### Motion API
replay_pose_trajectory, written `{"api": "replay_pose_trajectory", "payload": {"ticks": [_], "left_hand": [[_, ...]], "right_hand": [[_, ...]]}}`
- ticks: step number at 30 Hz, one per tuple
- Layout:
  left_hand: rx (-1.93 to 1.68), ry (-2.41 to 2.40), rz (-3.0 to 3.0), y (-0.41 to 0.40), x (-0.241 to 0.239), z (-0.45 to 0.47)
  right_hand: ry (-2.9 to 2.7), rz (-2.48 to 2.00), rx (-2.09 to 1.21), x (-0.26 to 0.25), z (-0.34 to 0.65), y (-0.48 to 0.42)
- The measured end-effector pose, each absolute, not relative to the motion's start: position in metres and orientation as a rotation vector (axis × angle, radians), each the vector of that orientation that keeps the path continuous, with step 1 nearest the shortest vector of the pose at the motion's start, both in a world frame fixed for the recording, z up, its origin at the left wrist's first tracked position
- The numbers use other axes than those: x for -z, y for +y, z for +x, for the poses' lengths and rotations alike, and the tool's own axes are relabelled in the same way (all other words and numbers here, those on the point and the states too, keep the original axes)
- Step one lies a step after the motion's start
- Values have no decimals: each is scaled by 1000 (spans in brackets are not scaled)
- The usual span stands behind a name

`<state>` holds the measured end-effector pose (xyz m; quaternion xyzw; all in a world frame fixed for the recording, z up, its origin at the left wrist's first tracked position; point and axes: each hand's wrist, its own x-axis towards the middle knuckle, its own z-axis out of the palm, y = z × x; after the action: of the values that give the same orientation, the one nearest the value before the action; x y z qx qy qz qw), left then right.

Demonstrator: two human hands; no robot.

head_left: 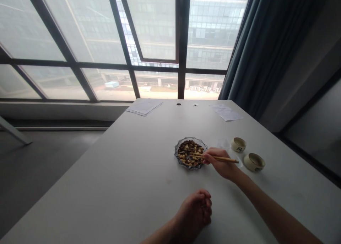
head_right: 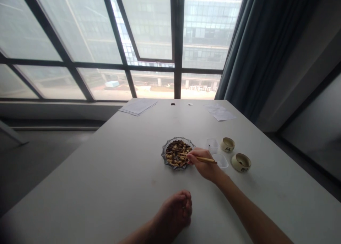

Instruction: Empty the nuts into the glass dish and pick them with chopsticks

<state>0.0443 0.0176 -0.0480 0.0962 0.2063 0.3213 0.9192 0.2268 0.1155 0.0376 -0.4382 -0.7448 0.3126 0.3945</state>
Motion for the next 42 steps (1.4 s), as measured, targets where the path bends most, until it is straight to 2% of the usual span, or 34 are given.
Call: {"api": "replay_pose_trajectory", "payload": {"ticks": [42], "left_hand": [[-668, 427, 195, 17, 51, 47]], "right_hand": [[-1416, -1188, -1137, -2, 219, 149]]}}
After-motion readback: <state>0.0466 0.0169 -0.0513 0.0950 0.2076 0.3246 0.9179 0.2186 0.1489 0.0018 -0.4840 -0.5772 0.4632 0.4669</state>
